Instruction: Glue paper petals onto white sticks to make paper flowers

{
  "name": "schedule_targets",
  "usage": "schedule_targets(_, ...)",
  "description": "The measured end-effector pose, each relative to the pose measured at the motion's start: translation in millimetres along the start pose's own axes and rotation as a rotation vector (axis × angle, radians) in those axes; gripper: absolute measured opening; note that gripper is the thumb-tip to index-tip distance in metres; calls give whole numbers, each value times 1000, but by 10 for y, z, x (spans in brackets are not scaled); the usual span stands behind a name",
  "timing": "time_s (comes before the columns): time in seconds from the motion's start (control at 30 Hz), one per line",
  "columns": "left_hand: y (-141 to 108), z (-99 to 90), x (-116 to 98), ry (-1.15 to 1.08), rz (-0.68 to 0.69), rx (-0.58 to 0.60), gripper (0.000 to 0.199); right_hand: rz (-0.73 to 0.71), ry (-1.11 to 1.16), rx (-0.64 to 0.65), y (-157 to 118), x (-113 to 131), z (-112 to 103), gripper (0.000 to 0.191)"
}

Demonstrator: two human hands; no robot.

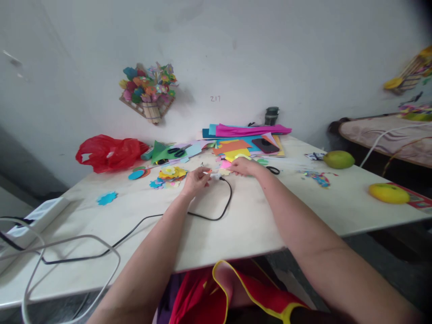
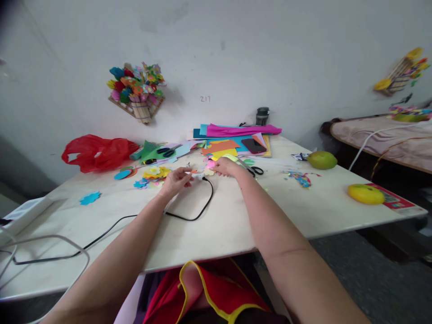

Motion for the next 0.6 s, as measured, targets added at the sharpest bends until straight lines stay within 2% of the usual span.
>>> schedule_targets(0.13,-7,3,-1,13,-14,5,36,-2,-120,-3,23,-27,49,17)
schedule_targets(0.23,-1,8,5,35,-5,12,36,15,-182,-10,90,-104,102,20)
schedule_targets(0.37,14,15,31,66,9,12,35,-51,-276,-14,142,-118,131,19)
schedule_targets(0.6,15,19,27,109,23,17,33,42,-210,12,59,-75,119,19)
Point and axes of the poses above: each hand's wrist, its own y-axis towards the middle knuckle, its own z-axis out of the palm, x = y × z, the point moved 4 cm from there along y, towards the middle knuckle, and after that the axes turned 11 degrees about y, right-handed, at the moved point
